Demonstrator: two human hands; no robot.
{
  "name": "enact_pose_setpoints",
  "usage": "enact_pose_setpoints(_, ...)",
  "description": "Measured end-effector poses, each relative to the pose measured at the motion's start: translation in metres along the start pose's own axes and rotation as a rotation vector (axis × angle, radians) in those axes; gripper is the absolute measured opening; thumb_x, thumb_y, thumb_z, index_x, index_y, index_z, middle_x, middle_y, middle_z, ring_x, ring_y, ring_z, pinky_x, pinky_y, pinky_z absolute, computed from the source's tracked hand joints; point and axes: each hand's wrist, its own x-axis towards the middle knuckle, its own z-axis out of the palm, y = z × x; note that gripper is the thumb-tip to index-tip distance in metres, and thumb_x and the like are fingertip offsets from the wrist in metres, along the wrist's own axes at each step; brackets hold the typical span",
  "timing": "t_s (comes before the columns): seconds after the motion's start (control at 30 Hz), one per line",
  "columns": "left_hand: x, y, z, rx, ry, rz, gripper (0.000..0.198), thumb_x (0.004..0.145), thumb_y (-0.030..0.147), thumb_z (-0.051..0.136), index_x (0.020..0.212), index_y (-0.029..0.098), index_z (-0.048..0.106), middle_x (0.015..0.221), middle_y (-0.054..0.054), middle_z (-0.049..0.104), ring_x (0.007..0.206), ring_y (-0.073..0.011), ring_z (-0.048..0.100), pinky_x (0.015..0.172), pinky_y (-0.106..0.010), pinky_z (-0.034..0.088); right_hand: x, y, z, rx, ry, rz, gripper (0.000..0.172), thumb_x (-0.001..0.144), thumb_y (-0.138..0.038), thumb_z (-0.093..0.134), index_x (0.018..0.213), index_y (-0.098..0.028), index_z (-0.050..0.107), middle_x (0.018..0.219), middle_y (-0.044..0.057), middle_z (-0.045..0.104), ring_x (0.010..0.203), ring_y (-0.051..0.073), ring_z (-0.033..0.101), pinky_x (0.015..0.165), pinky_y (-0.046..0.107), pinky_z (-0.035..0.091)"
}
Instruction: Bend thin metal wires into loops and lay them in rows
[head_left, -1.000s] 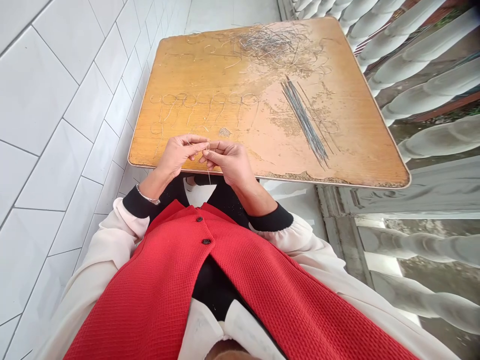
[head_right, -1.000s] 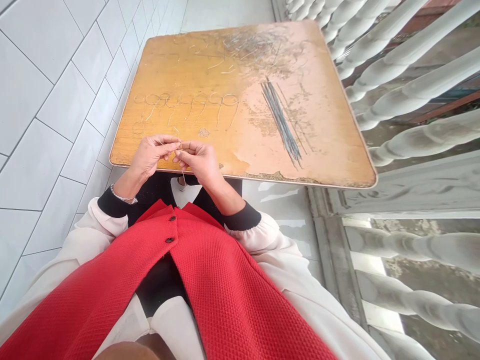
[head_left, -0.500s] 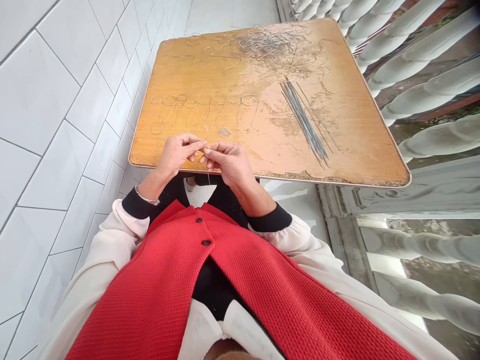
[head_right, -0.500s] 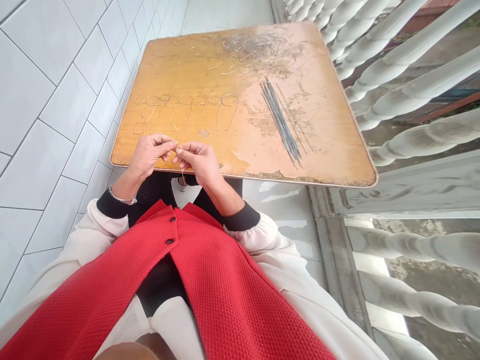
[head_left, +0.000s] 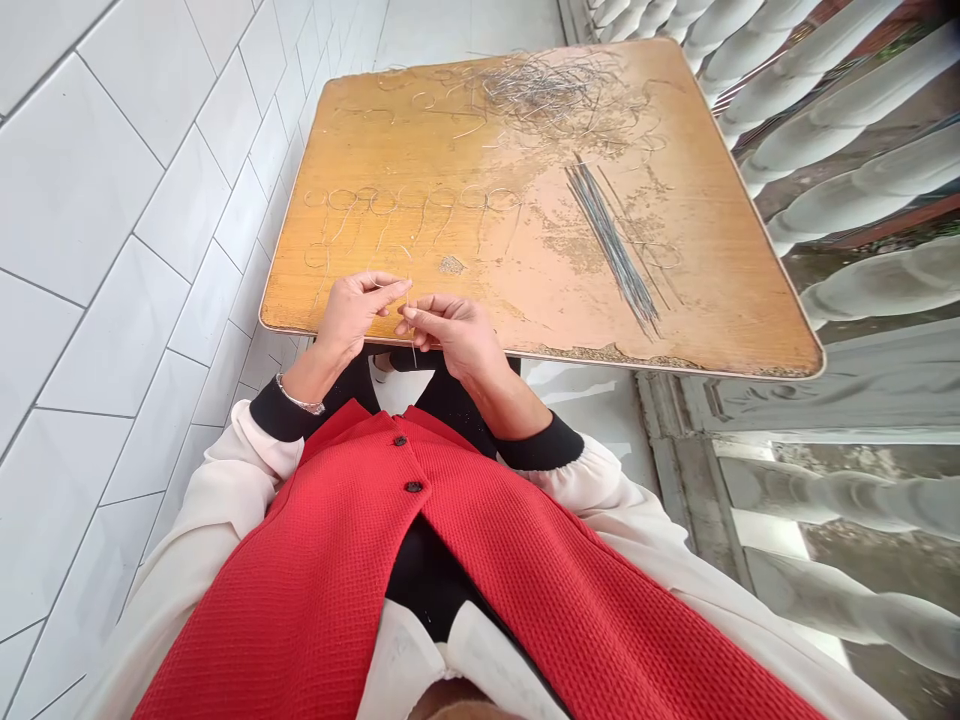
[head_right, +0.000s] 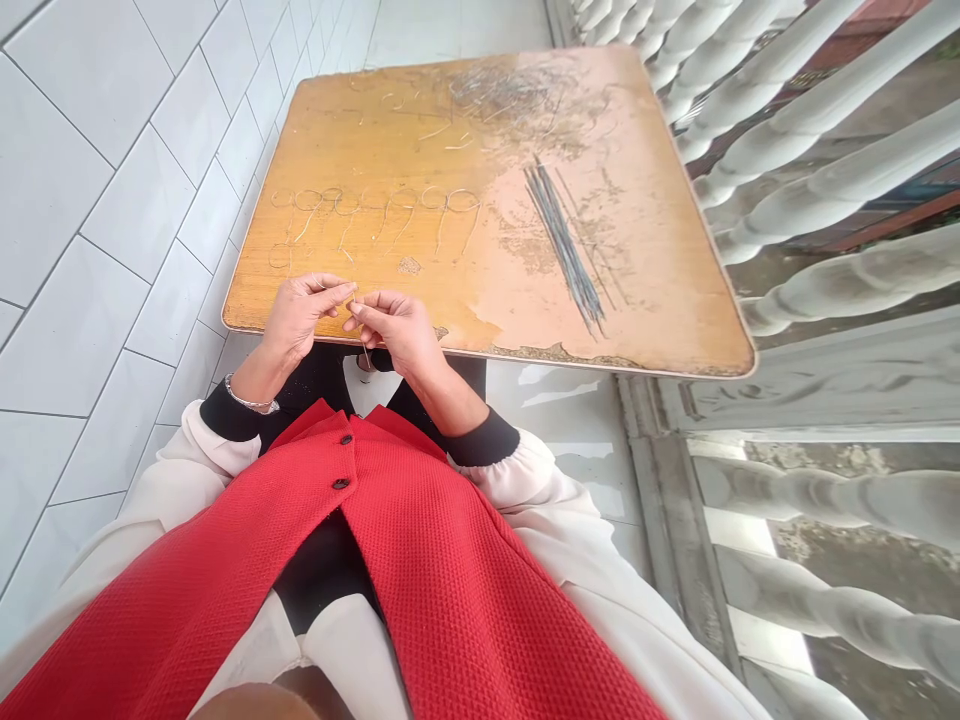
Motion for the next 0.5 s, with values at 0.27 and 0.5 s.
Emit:
enact_pose_setpoints(0.27, 0.0, 0.008, 0.0, -0.029, 0.065, 0.023, 0.023, 0.082, 0.015, 0.076, 0.062, 0.016, 0.064, 0.063, 0.004, 0.063, 0.058, -0.004, 0.051, 0.059, -0.019, 0.042, -0.019, 0.018, 0.002, -0.16, -0.065, 0.024, 0.035, 0.066, -0.047, 0.085, 0.075, -0.016, 0.071, 0.065, 0.002, 0.072, 0.048, 0.006, 0.05, 0.046, 0.02, 0.041)
enact_pose_setpoints(0.5, -0.001, 0.008, 0.003, -0.074, 0.113, 0.007, 0.026, 0.082, 0.011, 0.072, 0.06, 0.015, 0.06, 0.061, 0.005, 0.059, 0.057, -0.003, 0.05, 0.059, -0.017, 0.042, -0.017, 0.029, 0.003, -0.157, -0.016, -0.051, 0.034, 0.069, -0.048, 0.082, 0.078, -0.017, 0.071, 0.066, 0.002, 0.072, 0.051, 0.008, 0.052, 0.05, 0.023, 0.045)
